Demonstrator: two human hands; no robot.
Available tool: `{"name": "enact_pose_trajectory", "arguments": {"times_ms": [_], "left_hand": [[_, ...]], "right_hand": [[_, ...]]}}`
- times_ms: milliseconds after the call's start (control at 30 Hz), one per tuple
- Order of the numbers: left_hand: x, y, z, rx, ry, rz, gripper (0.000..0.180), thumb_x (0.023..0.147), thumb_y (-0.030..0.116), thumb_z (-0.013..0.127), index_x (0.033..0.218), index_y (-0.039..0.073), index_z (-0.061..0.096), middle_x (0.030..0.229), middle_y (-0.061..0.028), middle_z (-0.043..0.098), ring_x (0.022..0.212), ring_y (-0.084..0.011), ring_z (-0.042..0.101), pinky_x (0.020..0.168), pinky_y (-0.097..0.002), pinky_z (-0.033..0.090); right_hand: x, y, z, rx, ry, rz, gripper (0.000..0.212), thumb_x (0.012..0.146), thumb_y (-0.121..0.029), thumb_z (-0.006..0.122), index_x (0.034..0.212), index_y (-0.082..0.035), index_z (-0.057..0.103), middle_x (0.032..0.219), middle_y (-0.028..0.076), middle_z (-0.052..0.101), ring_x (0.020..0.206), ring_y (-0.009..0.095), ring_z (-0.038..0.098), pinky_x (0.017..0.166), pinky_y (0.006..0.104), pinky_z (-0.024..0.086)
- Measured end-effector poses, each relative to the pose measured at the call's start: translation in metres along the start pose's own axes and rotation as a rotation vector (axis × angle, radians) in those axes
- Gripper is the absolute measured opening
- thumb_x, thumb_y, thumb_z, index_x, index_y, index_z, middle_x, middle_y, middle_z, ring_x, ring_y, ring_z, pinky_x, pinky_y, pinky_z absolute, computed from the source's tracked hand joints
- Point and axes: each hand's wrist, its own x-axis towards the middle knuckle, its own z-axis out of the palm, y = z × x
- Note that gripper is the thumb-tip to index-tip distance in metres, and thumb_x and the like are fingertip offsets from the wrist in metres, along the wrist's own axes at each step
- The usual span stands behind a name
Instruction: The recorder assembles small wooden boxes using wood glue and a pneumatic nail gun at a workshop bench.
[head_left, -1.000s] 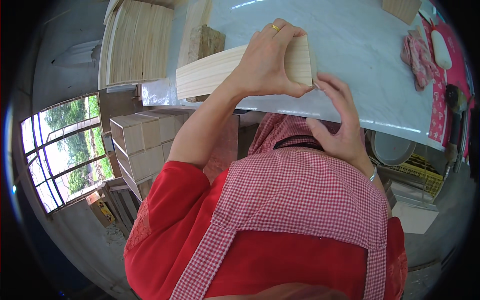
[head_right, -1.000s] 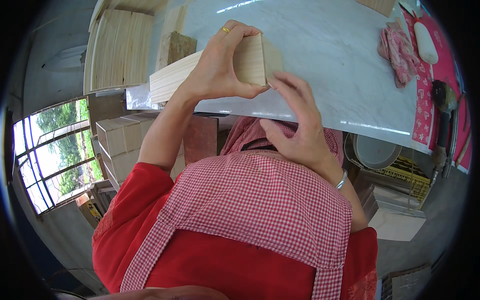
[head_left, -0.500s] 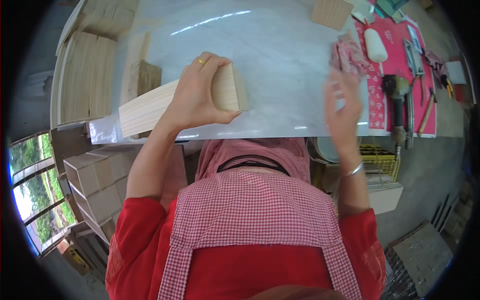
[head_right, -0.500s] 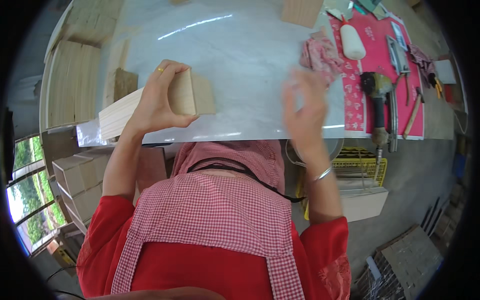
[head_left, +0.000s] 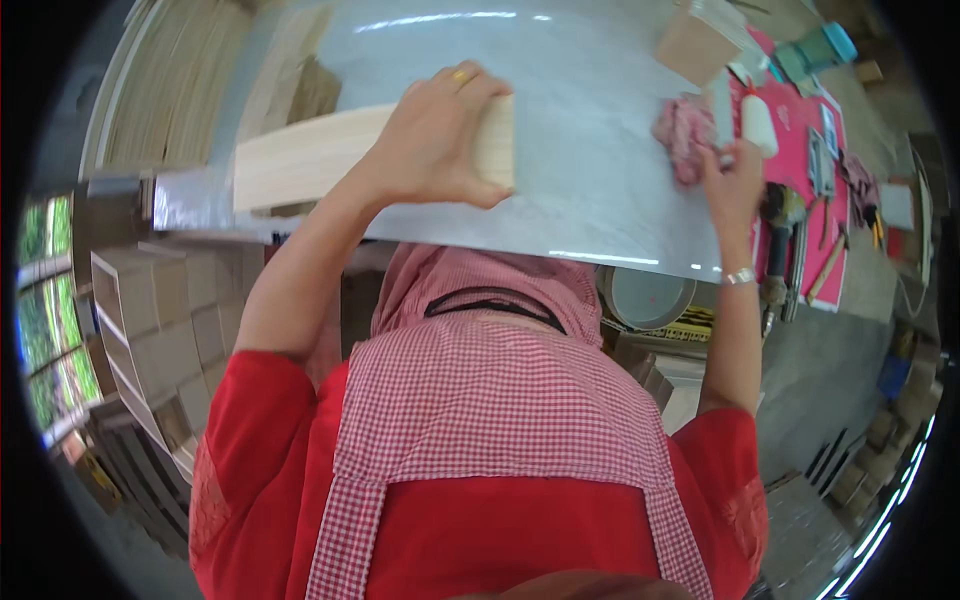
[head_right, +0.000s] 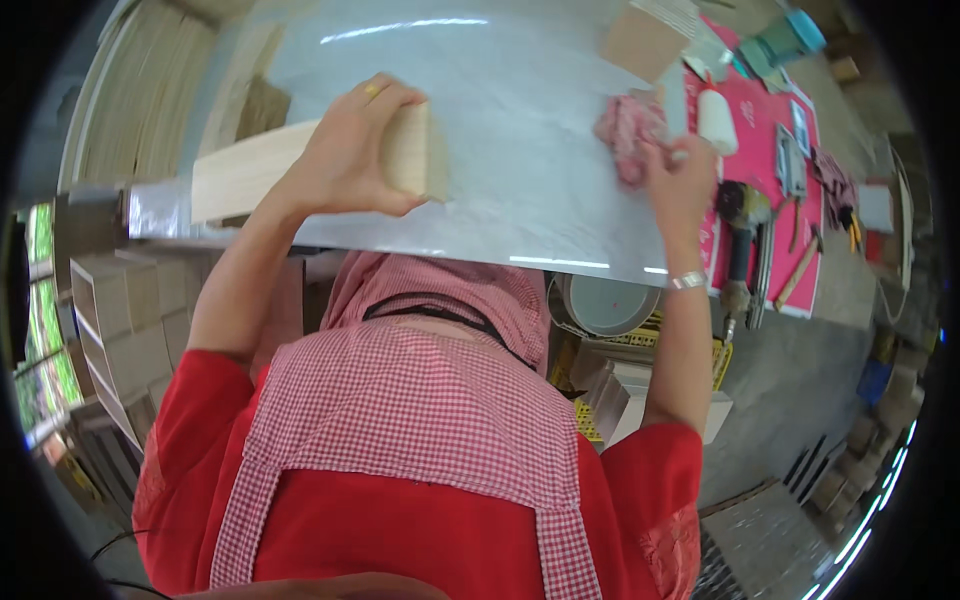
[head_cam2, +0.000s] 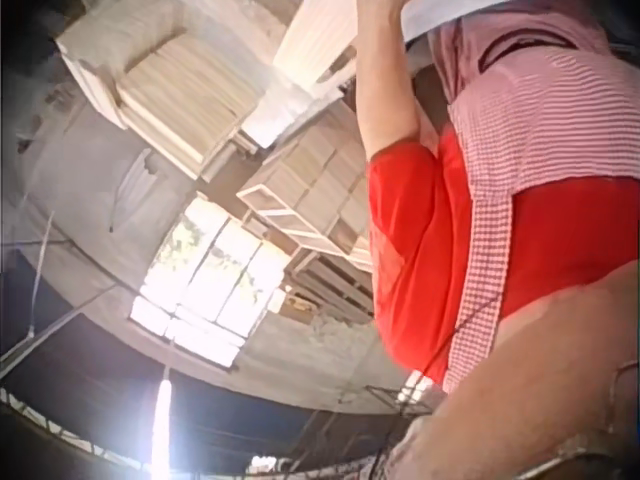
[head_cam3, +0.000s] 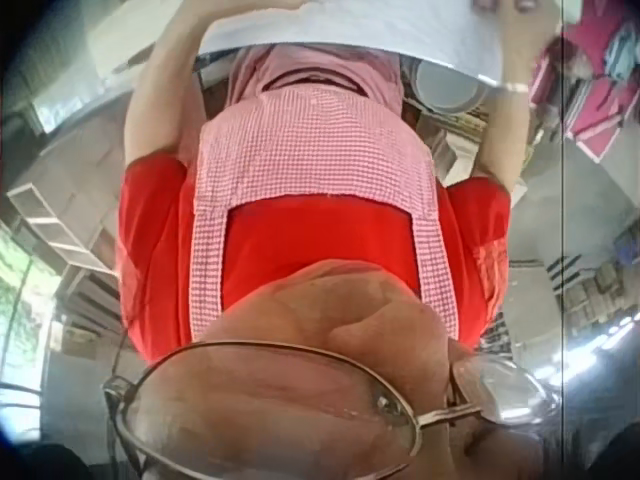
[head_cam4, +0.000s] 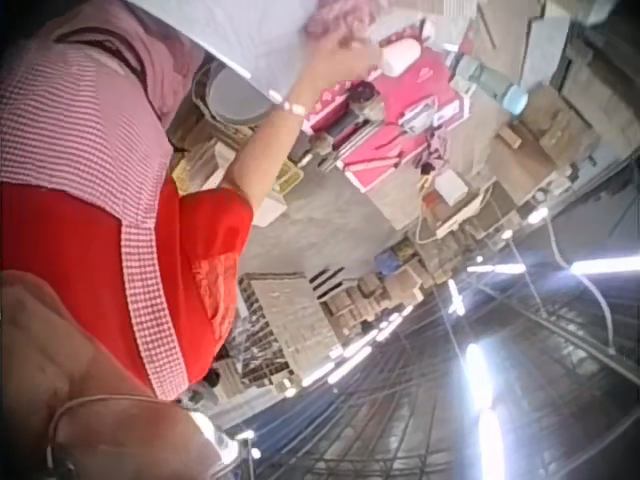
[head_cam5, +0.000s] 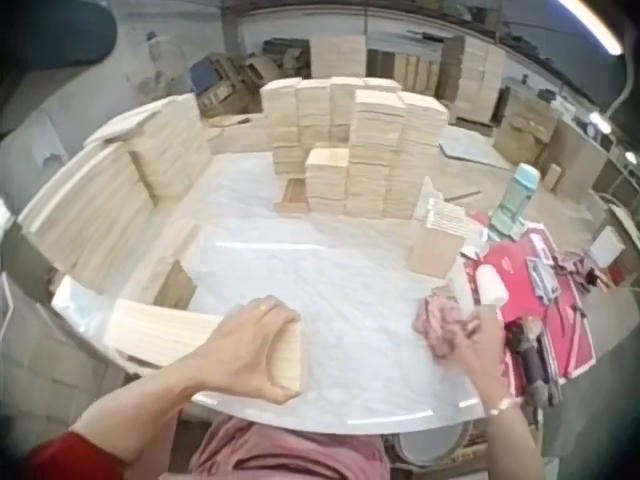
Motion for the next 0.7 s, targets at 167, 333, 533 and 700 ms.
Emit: {"name": "enact_pose_trajectory", "arguments": {"times_ms": [167, 333, 533, 700], "left_hand": [[-0.003, -0.004, 0.004, 0.012, 0.064, 0.01, 0.074, 0.054, 0.031, 0.081, 0.117, 0.002, 0.057, 0.111, -0.0158, 0.058, 0.104, -0.036, 0.057, 0.09, -0.0437, 0.045], [-0.001, -0.003, 0.009, 0.017, 0.105, 0.046, 0.075, 0.054, 0.034, 0.08, 0.117, 0.001, 0.058, 0.112, -0.0145, 0.059, 0.105, -0.0334, 0.058, 0.089, -0.0429, 0.045], [-0.001, -0.006, 0.011, 0.056, 0.034, 0.02, 0.078, 0.053, 0.038, 0.079, 0.119, 0.001, 0.058, 0.112, -0.015, 0.059, 0.106, -0.0321, 0.058, 0.088, -0.0421, 0.046], [-0.001, -0.011, 0.016, 0.041, 0.063, 0.001, 0.078, 0.054, 0.043, 0.08, 0.119, 0.003, 0.061, 0.116, -0.013, 0.06, 0.112, -0.0285, 0.057, 0.09, -0.0414, 0.044]], "right_hand": [[-0.029, 0.07, -0.074, -0.361, 0.062, -0.001, 0.062, 0.081, -0.035, 0.08, 0.122, 0.006, 0.059, 0.111, 0.023, 0.062, 0.104, 0.041, 0.059, 0.088, 0.0485, 0.048], [-0.075, 0.183, -0.088, -0.559, -0.064, -0.02, 0.065, 0.081, -0.04, 0.075, 0.123, 0.006, 0.057, 0.107, 0.029, 0.066, 0.096, 0.043, 0.064, 0.086, 0.0501, 0.05], [-0.031, 0.164, -0.101, -0.448, -0.276, 0.224, 0.056, 0.076, -0.024, 0.075, 0.119, 0.007, 0.057, 0.104, 0.029, 0.066, 0.091, 0.035, 0.069, 0.079, 0.0473, 0.052], [0.01, 0.077, -0.143, -0.308, -0.475, 0.373, 0.041, 0.082, -0.023, 0.073, 0.109, 0.005, 0.06, 0.074, 0.01, 0.066, 0.061, 0.021, 0.064, 0.059, 0.0367, 0.051]]}}
